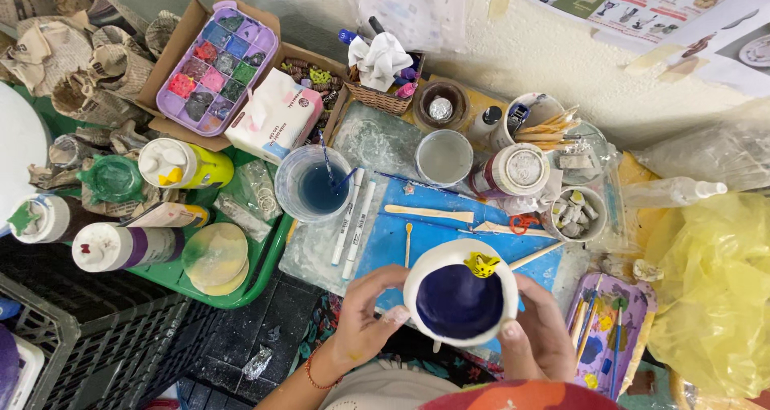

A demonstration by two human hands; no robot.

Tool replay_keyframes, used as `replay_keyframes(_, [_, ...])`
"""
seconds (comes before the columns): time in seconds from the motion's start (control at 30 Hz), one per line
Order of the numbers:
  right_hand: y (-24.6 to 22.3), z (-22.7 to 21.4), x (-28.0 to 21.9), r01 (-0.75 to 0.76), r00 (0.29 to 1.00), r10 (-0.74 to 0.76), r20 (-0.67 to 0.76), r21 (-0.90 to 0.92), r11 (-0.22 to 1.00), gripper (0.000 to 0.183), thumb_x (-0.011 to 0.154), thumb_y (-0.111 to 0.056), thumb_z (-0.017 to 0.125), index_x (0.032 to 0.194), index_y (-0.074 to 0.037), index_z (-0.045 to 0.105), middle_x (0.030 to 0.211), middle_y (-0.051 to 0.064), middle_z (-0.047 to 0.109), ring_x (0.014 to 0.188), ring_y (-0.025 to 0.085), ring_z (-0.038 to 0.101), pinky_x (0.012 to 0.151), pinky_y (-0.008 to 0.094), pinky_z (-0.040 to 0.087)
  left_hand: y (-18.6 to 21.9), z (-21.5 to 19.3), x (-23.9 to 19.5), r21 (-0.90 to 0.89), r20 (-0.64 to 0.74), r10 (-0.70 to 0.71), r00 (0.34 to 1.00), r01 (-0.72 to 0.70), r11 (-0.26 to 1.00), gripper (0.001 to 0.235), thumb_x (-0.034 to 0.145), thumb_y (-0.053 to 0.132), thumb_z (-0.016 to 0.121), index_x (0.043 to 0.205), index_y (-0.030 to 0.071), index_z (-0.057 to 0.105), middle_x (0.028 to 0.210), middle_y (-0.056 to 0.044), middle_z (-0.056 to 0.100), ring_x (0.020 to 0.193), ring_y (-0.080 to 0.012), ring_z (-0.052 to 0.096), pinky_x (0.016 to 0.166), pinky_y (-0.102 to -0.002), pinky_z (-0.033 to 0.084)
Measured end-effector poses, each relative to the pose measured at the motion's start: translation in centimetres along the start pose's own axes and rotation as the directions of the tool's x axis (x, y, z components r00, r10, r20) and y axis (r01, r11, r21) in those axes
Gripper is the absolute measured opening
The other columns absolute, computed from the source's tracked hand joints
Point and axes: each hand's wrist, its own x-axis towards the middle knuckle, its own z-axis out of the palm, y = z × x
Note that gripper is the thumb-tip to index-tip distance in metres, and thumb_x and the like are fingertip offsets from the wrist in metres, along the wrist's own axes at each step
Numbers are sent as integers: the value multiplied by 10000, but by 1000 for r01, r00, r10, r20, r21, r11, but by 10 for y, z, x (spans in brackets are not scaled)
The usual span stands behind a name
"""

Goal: The person shapes and finishes a small white clay plaque by hand and using a thin wooden tool. They press a small circular piece of clay onto the plaque, smooth the edges, and refine the surface detail.

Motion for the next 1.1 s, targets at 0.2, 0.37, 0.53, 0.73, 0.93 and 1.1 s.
replay_keyframes(0.2, [5, -55, -4, -2, 958, -28, 284, 103, 995, 593, 983, -202, 701, 1447, 68, 448, 1450, 294, 553, 1341, 377, 580, 1143, 563, 434, 30, -3, 0, -70, 110, 72, 991, -65, 995, 405, 912, 266, 796, 1150, -45, 692, 1029, -153, 732, 937, -252, 709, 868, -366, 555])
replay_keyframes(0.37, [7, -81, -12, -9, 920, -66, 388, 188, 982, 514, 1009, -167, 700, 1426, 58, 501, 1380, 283, 602, 1322, 439, 613, 1143, 626, 469, 41, -2, -1, -199, 162, 54, 985, -20, 980, 399, 894, 247, 818, 1150, -37, 703, 1097, -174, 739, 996, -280, 709, 906, -382, 550])
replay_keyframes(0.53, [11, -83, -21, -45, 945, -7, 327, 151, 987, 492, 984, -124, 690, 1403, 49, 498, 1386, 282, 596, 1305, 437, 615, 1108, 625, 487, 36, 2, -3, -251, 131, 25, 991, 9, 968, 410, 885, 252, 826, 1142, -45, 711, 1100, -171, 741, 1008, -281, 707, 907, -386, 551])
replay_keyframes(0.73, [16, -71, 1, 59, 929, -102, 357, 130, 990, 610, 930, -43, 757, 1436, 54, 430, 1433, 259, 561, 1345, 366, 590, 1125, 552, 478, 20, 5, -6, -204, 72, -8, 997, 23, 979, 406, 916, 234, 793, 1183, -59, 707, 1116, -168, 744, 1010, -240, 690, 928, -370, 532])
replay_keyframes(0.93, [-1, -14, 2, -13, 1000, 13, 3, -82, 997, 516, 1004, -116, 600, 1451, 99, 460, 1411, 218, 598, 1280, 269, 608, 1035, 428, 518, 2, 13, -1, -329, 17, -301, 954, 289, 899, 376, 916, 104, 738, 1229, -97, 685, 1131, -141, 756, 1025, -192, 722, 955, -369, 568])
replay_keyframes(1.1, [-23, 7, 15, -192, 981, 191, -29, -24, 981, 524, 985, -119, 557, 1460, 70, 445, 1396, 196, 601, 1205, 247, 633, 931, 398, 552, -3, 11, 1, -335, 6, -317, 948, 301, 893, 375, 950, 75, 702, 1273, -109, 655, 1177, -139, 747, 1086, -183, 699, 1009, -342, 537])
